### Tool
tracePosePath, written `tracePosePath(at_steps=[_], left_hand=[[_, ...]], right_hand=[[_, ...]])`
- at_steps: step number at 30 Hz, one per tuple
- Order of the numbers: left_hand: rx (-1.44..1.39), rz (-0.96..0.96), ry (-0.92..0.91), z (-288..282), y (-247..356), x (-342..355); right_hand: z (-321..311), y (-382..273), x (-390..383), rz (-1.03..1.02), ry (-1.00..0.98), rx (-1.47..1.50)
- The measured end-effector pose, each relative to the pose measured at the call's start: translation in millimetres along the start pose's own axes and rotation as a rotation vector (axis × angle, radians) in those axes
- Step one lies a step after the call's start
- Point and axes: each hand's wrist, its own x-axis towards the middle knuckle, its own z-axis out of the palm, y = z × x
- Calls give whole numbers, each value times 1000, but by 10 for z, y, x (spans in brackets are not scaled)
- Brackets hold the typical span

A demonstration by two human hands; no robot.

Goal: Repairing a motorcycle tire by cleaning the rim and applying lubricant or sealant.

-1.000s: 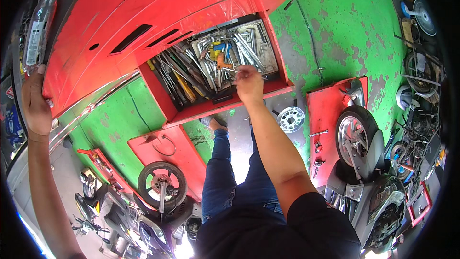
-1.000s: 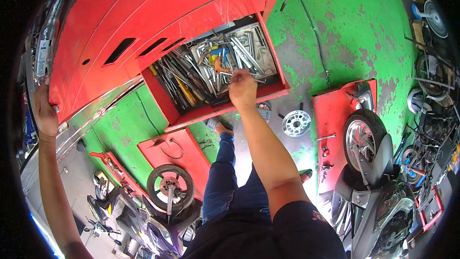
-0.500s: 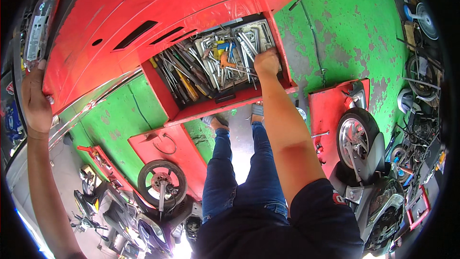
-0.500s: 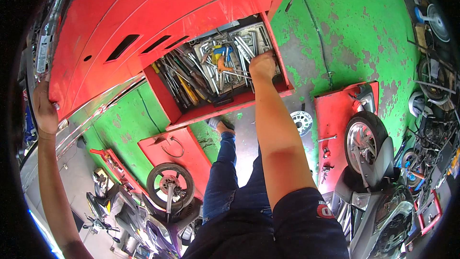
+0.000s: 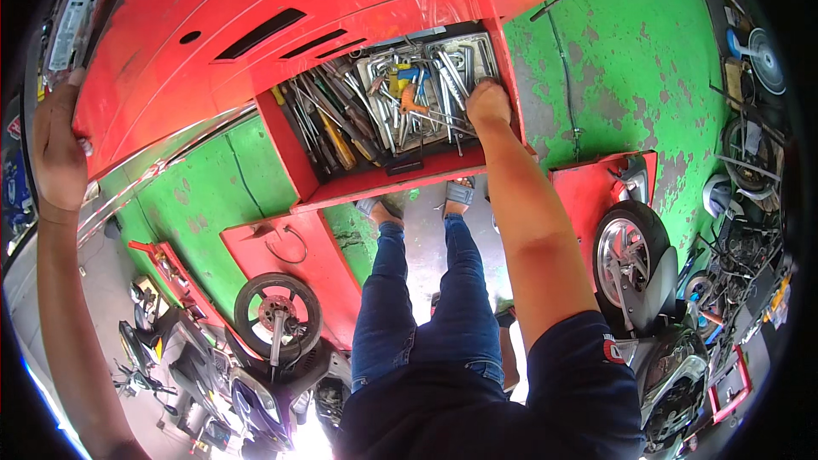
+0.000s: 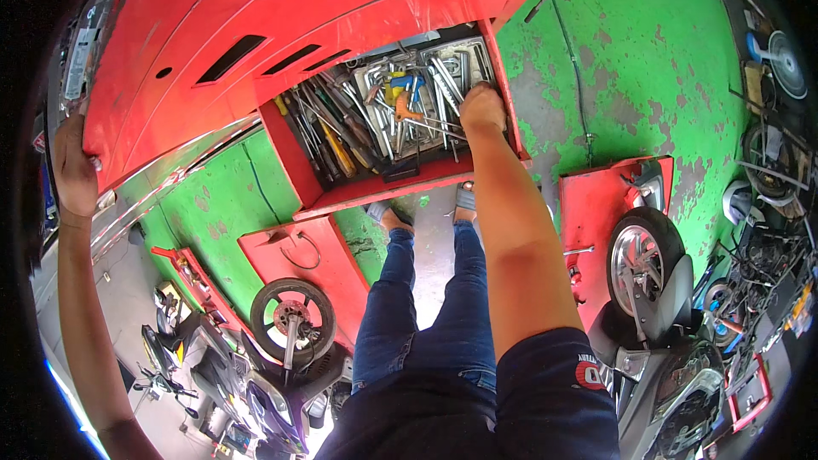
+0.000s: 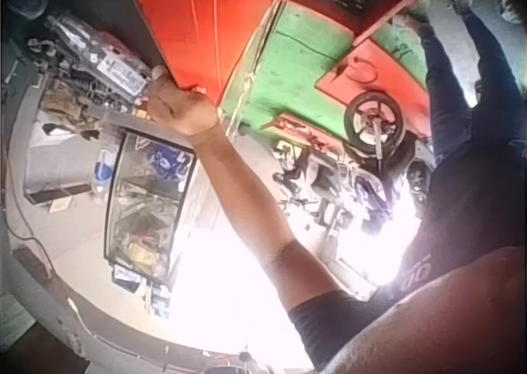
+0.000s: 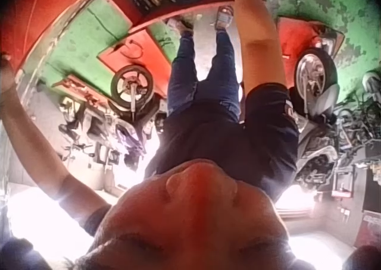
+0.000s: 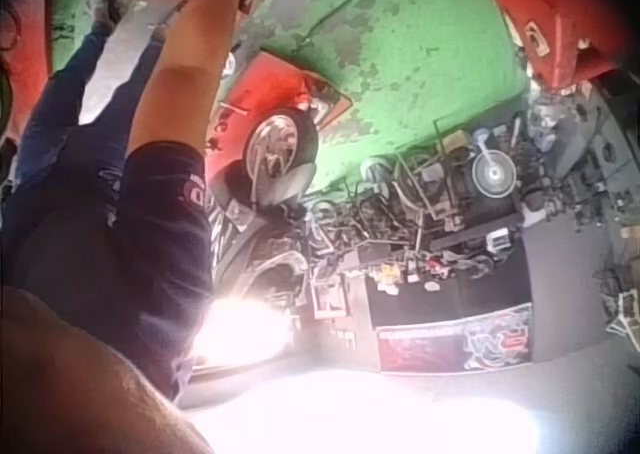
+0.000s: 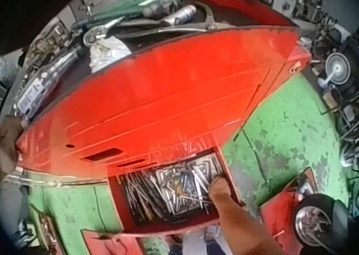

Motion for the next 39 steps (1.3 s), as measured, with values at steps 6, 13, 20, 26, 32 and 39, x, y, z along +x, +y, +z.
tracePosePath(at_steps=[6, 13, 20, 26, 32, 39], left_hand=[[65, 30, 31, -8, 40, 25], [-18, 50, 74, 32, 91, 58], [-56, 20, 64, 42, 67, 27], [99, 121, 128, 24, 71, 71], [8, 3, 21, -14, 99, 45], [-25, -154, -11, -27, 181, 27]], right_hand=[[-303, 4, -129, -76, 5, 186], [-865, 87, -540, 86, -475, 1473], [-979, 86, -743, 129, -432, 1575], [-922, 229, -916, 193, -393, 1445], [-832, 240, -876, 179, -382, 1340], [-590, 176, -555, 163, -246, 1078]])
